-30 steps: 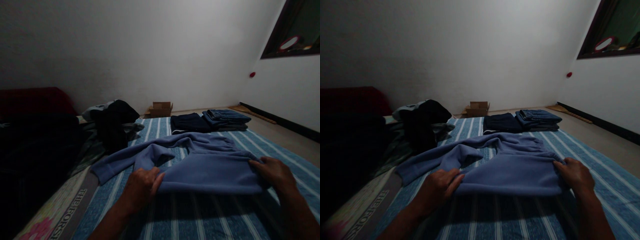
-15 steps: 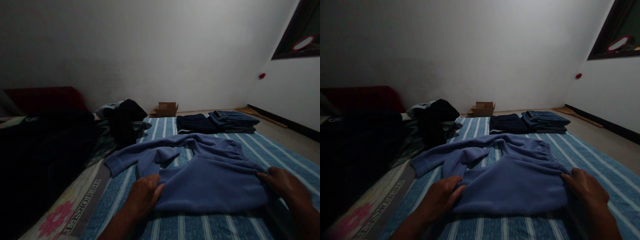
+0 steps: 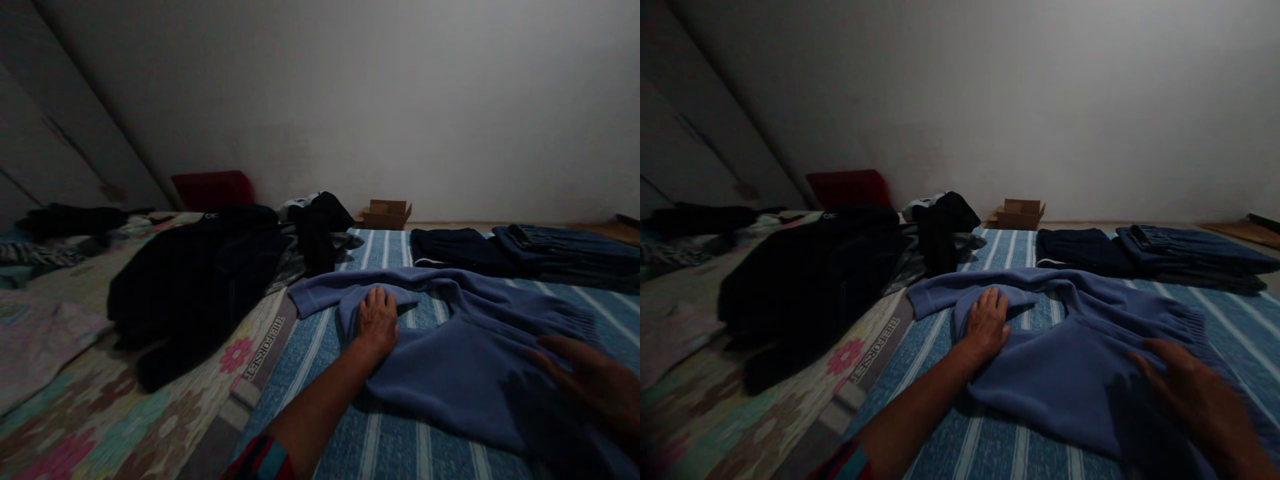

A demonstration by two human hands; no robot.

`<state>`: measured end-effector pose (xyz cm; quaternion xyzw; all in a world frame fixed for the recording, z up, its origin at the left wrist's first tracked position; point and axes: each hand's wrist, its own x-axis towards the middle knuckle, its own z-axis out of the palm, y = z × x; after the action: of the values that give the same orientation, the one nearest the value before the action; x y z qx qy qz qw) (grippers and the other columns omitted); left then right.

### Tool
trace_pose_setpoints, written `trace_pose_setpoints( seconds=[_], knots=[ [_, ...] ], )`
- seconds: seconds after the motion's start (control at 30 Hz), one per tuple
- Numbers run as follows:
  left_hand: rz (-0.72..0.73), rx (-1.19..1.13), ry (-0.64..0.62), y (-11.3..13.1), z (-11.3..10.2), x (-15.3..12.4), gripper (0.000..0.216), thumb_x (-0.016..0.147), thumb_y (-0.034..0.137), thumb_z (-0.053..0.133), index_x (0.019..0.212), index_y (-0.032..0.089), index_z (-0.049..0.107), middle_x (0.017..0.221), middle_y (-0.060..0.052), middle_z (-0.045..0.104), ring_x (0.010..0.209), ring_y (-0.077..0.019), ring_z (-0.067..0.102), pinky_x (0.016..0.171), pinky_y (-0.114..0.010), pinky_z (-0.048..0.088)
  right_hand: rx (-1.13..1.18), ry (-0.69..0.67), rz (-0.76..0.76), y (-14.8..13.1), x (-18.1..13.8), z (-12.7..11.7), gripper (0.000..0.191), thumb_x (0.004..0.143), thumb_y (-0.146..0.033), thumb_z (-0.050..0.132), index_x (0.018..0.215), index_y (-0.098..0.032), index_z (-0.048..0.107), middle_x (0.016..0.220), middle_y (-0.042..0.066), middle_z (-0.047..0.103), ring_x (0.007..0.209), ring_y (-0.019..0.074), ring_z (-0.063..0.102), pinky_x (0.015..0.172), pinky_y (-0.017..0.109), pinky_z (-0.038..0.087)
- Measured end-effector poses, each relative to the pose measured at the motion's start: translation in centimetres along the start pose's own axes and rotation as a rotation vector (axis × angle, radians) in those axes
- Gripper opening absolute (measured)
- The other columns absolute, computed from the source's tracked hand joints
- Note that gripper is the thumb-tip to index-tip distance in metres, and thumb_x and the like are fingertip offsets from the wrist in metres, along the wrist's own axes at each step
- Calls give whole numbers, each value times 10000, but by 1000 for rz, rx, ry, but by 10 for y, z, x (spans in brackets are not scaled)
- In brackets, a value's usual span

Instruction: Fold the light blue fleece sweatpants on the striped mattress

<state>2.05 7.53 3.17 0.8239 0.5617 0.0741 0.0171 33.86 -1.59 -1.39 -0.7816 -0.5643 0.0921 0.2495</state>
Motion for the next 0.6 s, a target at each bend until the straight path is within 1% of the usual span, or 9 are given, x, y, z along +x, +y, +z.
trace_pose_setpoints(
  seconds=[0.07,0.13,0.2,0.27,0.33,0.43,0.53,0.6],
  knots=[
    [-39,4,2,3,5,8,571,780,227,598,1306,157,387,1459,-181,312,1328,-330,273,1016,-481,339,79,-65,-112,-37,-6,11,414,691,-605,473,930,-300,617,1026,109,695,866,348,660,757,480,513],
    [-67,-4,2,3,8,15,579,786,215,581,1324,167,372,1428,-182,348,1296,-337,310,981,-498,360,112,-111,-232,-66,-11,24,377,740,-559,474,950,-285,624,1020,90,695,854,331,661,731,460,517],
    [-94,-20,-4,2,13,20,507,792,192,557,1283,168,430,1338,-177,442,1224,-337,388,932,-503,391,120,-142,-366,-89,-15,40,324,785,-510,484,952,-273,628,994,83,693,840,315,657,700,435,520],
    [-110,-45,-11,-2,18,22,392,789,165,541,1181,154,527,1226,-167,526,1149,-331,452,902,-496,407,134,-162,-492,-104,-20,58,249,836,-444,472,929,-276,631,944,70,689,838,285,650,708,403,524],
    [-121,-83,-11,-6,23,22,293,792,142,517,1073,144,599,1144,-161,577,1114,-326,483,898,-484,411,131,-123,-580,-111,-26,76,210,866,-391,467,922,-274,632,961,70,679,880,275,636,756,398,524],
    [-141,-165,18,-13,27,22,249,818,131,468,993,151,644,1068,-147,628,1091,-302,518,888,-434,425,94,-5,-640,-111,-33,98,214,884,-360,474,931,-227,635,1055,108,652,988,292,600,853,433,496],
    [-198,-275,86,-22,22,23,223,822,145,464,920,165,663,976,-121,673,997,-257,582,835,-354,448,78,28,-655,-106,-37,108,225,902,-356,468,951,-212,633,1075,108,642,997,272,593,866,417,489],
    [-263,-359,155,-31,13,25,209,824,165,465,873,177,668,890,-94,693,893,-226,620,779,-312,458,69,31,-658,-103,-37,109,231,905,-360,466,968,-214,633,1074,103,643,988,264,595,860,409,492]
  ],
)
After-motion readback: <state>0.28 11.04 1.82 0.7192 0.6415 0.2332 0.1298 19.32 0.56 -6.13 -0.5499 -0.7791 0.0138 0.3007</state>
